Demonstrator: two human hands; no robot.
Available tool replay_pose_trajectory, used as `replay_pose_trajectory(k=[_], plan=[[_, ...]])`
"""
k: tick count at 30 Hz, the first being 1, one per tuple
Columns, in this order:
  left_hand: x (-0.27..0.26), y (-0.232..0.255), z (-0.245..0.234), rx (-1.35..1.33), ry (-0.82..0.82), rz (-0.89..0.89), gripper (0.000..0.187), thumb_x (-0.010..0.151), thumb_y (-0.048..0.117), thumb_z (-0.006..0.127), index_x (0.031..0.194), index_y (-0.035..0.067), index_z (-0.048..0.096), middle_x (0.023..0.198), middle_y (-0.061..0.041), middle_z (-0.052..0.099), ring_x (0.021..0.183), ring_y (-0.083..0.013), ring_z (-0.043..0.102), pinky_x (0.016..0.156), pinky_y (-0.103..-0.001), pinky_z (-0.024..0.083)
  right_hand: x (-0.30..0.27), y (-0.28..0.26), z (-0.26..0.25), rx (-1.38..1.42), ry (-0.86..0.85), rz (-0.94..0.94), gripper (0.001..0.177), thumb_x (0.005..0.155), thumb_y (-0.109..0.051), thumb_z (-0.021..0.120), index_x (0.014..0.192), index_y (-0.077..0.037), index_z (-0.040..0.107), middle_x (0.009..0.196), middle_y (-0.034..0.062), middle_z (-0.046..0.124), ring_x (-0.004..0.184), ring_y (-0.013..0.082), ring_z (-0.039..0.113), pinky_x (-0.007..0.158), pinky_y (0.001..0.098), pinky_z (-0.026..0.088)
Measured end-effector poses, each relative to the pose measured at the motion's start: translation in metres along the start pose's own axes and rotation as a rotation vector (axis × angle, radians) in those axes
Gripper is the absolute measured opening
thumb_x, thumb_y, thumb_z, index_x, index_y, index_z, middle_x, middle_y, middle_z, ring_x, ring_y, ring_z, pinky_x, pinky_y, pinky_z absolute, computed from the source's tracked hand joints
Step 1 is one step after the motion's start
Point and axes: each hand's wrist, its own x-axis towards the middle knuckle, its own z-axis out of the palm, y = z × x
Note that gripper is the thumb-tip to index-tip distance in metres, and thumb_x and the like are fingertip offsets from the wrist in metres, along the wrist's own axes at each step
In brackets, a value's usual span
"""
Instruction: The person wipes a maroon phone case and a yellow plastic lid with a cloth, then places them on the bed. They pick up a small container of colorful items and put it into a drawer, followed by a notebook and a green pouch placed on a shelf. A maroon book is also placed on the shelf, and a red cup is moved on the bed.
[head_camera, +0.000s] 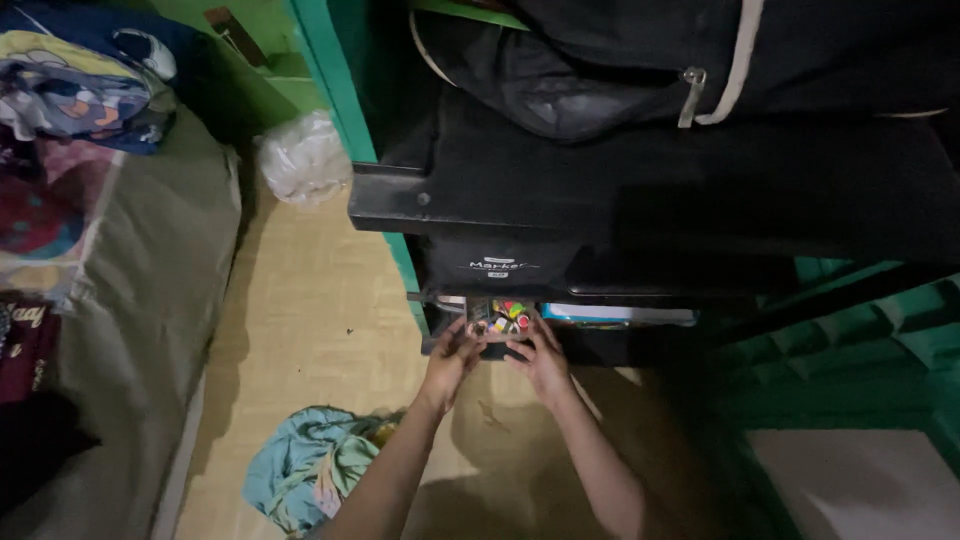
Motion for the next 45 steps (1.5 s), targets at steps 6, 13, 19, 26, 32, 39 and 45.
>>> replay_pose_trajectory(k=[6, 13, 19, 26, 32, 39, 45], plan=[[0.039, -0.017, 0.004, -0.041, 0.096, 0.07, 0.05, 0.098, 0.006, 0.063, 0.145, 0.021, 0.057, 0.13, -0.014, 0.067, 0.112, -0.0309, 0.071, 0.096, -0.041, 0.055, -0.019, -0.009, 0.028, 0.029, -0.024, -0.123, 0.065, 0.102, -0.017, 0.061, 0.161, -0.022, 0.033, 0.164, 0.0236, 0.027, 0.138, 0.0534, 0.045, 0.115, 0.0659, 0.034], [0.044, -0.019, 0.013, -0.102, 0.156, 0.143, 0.064, 0.092, -0.009, 0.06, 0.15, 0.019, 0.053, 0.131, -0.011, 0.063, 0.113, -0.0255, 0.066, 0.099, -0.039, 0.053, -0.013, 0.0, 0.038, 0.138, 0.003, -0.166, 0.059, 0.103, -0.005, 0.053, 0.158, -0.019, 0.039, 0.168, 0.0218, 0.023, 0.141, 0.0465, 0.046, 0.12, 0.0575, 0.03], [0.065, -0.04, 0.004, -0.16, 0.039, 0.385, 0.075, 0.082, -0.021, 0.053, 0.151, 0.008, 0.051, 0.13, -0.011, 0.063, 0.114, -0.0219, 0.061, 0.102, -0.034, 0.051, -0.016, -0.006, 0.05, 0.195, 0.04, -0.157, 0.061, 0.1, 0.003, 0.048, 0.157, -0.019, 0.042, 0.162, 0.0269, 0.023, 0.142, 0.0436, 0.046, 0.121, 0.0514, 0.032], [0.053, -0.017, 0.019, -0.178, 0.074, 0.244, 0.069, 0.085, -0.018, 0.048, 0.144, 0.015, 0.058, 0.11, -0.001, 0.064, 0.094, -0.0107, 0.061, 0.077, -0.019, 0.053, -0.006, -0.004, 0.045, 0.227, 0.08, -0.134, 0.058, 0.103, 0.001, 0.044, 0.155, -0.023, 0.043, 0.159, 0.0264, 0.03, 0.141, 0.043, 0.048, 0.12, 0.0517, 0.033], [0.075, -0.02, 0.019, -0.271, 0.066, 0.113, 0.054, 0.088, -0.015, 0.049, 0.129, 0.015, 0.068, 0.112, -0.005, 0.064, 0.1, -0.0174, 0.06, 0.094, -0.034, 0.056, -0.006, -0.002, 0.042, 0.256, 0.08, -0.089, 0.057, 0.103, -0.001, 0.046, 0.15, -0.033, 0.045, 0.15, 0.0171, 0.046, 0.137, 0.0438, 0.052, 0.116, 0.059, 0.037], [0.058, -0.024, 0.03, 0.078, 0.188, 0.315, 0.044, 0.098, -0.001, 0.05, 0.141, 0.009, 0.06, 0.128, -0.017, 0.062, 0.122, -0.0258, 0.058, 0.104, -0.038, 0.052, -0.007, -0.001, 0.036, 0.15, 0.056, -0.045, 0.061, 0.104, -0.008, 0.05, 0.156, -0.036, 0.033, 0.16, 0.0137, 0.041, 0.14, 0.0441, 0.049, 0.114, 0.0699, 0.031], [0.016, -0.015, 0.055, 0.063, 0.207, 0.209, 0.038, 0.093, 0.006, 0.055, 0.128, 0.005, 0.07, 0.125, -0.019, 0.07, 0.121, -0.0264, 0.062, 0.104, -0.039, 0.05, -0.016, -0.013, 0.04, 0.049, 0.089, -0.019, 0.061, 0.106, -0.01, 0.049, 0.157, -0.035, 0.03, 0.159, 0.0139, 0.043, 0.138, 0.0451, 0.05, 0.113, 0.0724, 0.032]])
